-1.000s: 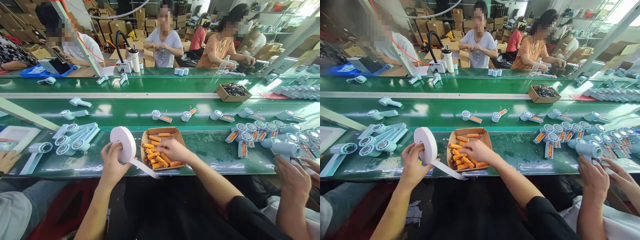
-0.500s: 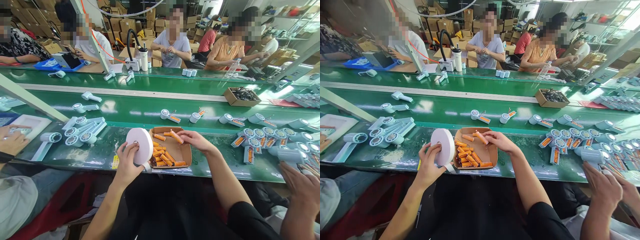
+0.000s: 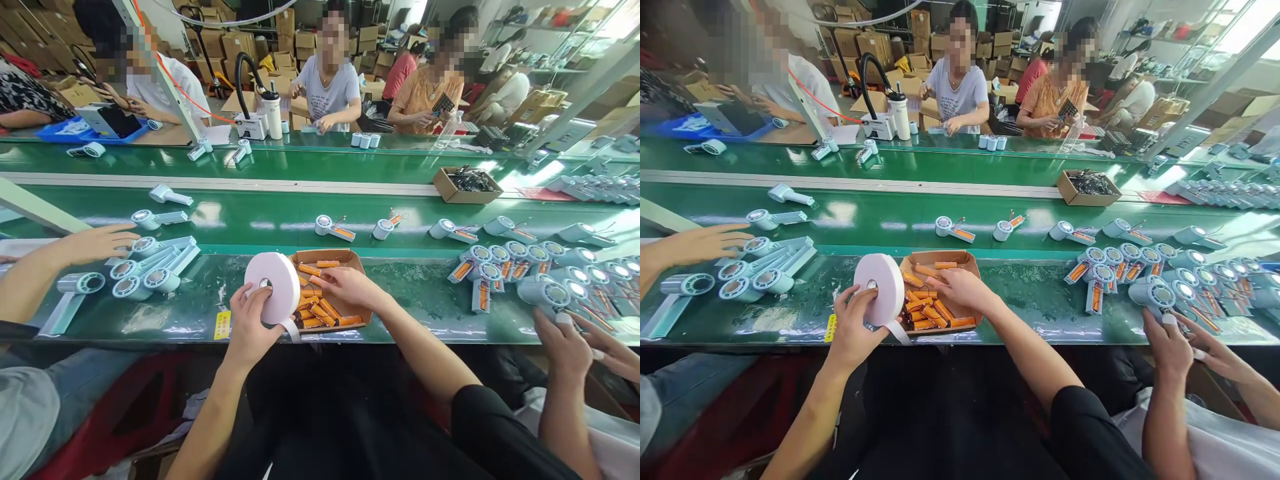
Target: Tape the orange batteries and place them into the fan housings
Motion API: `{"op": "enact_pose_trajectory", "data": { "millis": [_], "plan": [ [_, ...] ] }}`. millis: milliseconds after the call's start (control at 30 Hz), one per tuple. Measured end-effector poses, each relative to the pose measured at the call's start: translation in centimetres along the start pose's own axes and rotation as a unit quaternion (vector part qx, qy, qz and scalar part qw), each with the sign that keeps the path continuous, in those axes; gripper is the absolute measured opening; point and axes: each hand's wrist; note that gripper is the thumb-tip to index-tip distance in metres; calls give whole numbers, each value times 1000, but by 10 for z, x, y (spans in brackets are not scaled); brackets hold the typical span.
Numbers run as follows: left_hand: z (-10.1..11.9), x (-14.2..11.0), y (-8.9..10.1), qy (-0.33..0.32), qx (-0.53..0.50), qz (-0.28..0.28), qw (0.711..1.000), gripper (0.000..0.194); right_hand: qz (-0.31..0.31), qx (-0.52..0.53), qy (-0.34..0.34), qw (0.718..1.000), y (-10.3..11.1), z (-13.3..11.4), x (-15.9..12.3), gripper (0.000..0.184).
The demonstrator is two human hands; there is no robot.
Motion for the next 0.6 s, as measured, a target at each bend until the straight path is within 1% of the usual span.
{"op": "enact_pose_trajectory", "data": {
  "millis": [100,200,233,267,300,333,367,400,433,467,500,533,600],
  "plan": [
    [3,-1,-1,2,-3,-11,1000,58,-33,-48,-24,998,-14,-4,14,25],
    [6,-2,-1,2,-4,-20,1000,60,-38,-39,-30,998,-17,2,23,36],
    [7,-3,0,6,-5,-22,1000,61,-38,-24,-32,998,-16,6,24,37],
    [8,-4,2,13,-7,-25,1000,61,-36,18,-37,998,-13,9,24,38],
    [9,-5,3,25,-10,-29,999,60,-30,93,-46,994,-10,12,23,40],
    [11,-6,5,42,-16,-33,998,59,-18,197,-59,979,-6,14,20,44],
    [13,-7,6,62,-26,-34,997,57,-3,314,-73,946,-3,15,15,48],
    [15,-8,6,85,-38,-33,995,55,16,426,-87,900,0,14,10,51],
    [18,-9,6,109,-53,-29,992,53,37,513,-98,852,4,11,4,52],
    [21,-9,5,130,-68,-22,989,52,57,567,-105,815,6,7,-3,52],
    [25,-9,3,148,-83,-12,985,52,78,598,-113,790,9,1,-10,50],
    [29,-8,0,162,-99,-2,982,52,93,616,-120,773,11,-6,-17,48],
    [39,-4,-6,180,-133,23,974,50,106,632,-131,757,15,-20,-29,48]
  ]
}}
Point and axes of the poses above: each hand's wrist, its own x-axis towards the middle knuckle, its own y-axis out of the back of the hand, z = x × y, and after that the axes turned 12 degrees about z, right-handed
